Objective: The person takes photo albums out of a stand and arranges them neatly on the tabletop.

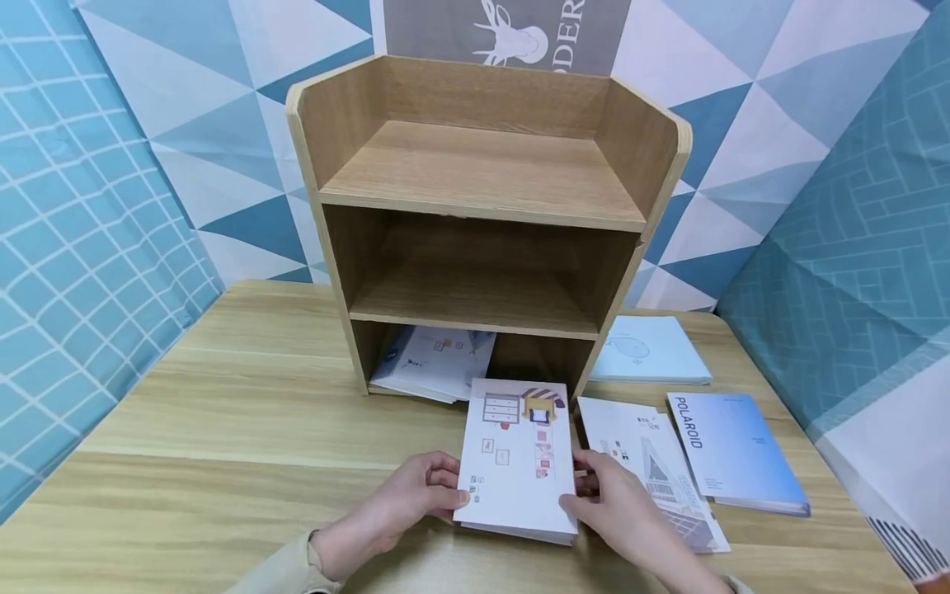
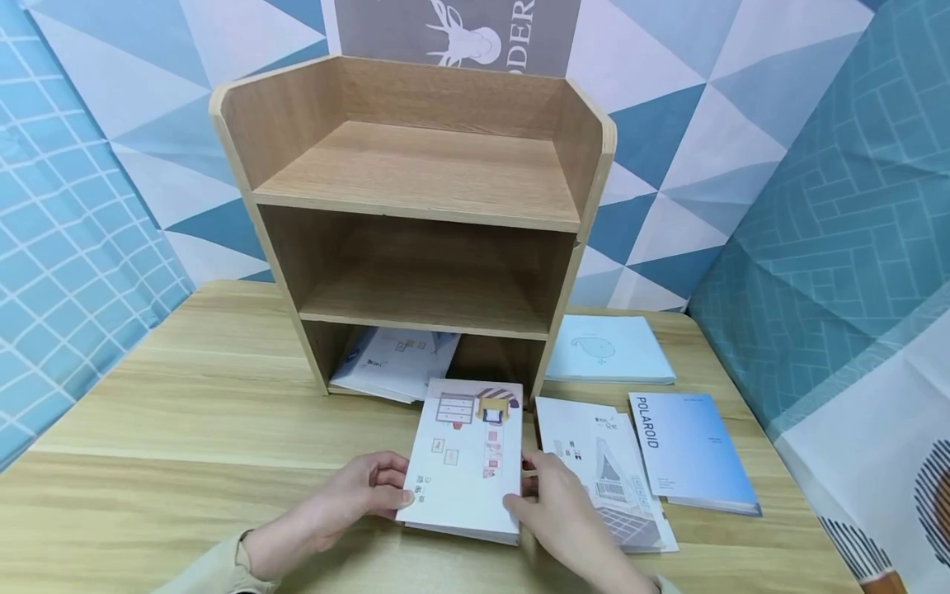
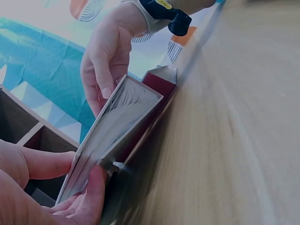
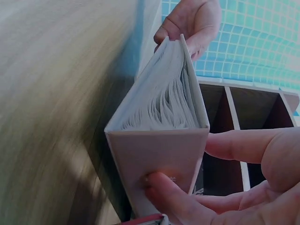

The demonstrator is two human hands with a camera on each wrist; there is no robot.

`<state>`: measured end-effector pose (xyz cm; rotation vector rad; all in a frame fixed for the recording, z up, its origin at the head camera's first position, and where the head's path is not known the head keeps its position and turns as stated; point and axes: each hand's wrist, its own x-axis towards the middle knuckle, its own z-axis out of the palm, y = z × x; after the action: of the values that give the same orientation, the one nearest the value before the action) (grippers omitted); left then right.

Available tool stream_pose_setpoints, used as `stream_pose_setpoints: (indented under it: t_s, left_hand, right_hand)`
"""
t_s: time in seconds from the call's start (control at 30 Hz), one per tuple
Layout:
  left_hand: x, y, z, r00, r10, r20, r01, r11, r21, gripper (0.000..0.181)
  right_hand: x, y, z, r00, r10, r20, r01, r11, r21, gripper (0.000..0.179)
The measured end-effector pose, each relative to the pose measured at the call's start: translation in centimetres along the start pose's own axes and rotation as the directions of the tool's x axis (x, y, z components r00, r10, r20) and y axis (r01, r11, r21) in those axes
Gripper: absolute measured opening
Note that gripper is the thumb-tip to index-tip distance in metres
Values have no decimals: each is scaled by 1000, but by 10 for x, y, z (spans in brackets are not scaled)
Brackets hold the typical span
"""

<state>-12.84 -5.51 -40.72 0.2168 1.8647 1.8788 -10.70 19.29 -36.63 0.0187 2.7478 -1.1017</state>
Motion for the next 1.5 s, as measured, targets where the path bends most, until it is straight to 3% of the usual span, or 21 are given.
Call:
stream_pose_setpoints:
  t_s: [0.23, 0.5, 1.03, 1.27, 1.5]
  left_hand:
    - [-2, -5, 3, 999, -15, 48, 15, 1000, -4, 31]
    - [-1, -9, 8, 999, -26, 40, 27, 1000, -14, 29]
    - [0, -11, 18, 998, -52, 45, 54, 998, -41, 28]
    - [2, -14, 22, 997, -66, 37, 68, 996, -56, 28]
    - [2, -13, 19, 997, -66, 42, 67, 998, -17, 28]
  right_hand:
    - [-6, 3, 1, 999, 21, 41, -19, 999, -40, 67]
    - [-4, 3, 1, 1000, -1, 19, 4, 988, -154, 64]
    - [-6, 3, -5, 997, -48, -55, 31, 963, -268, 53]
    - [-5, 5, -7, 996, -53, -72, 31, 958, -284, 47]
    - [-1, 9, -11, 998, -37, -53, 21, 962, -272, 51]
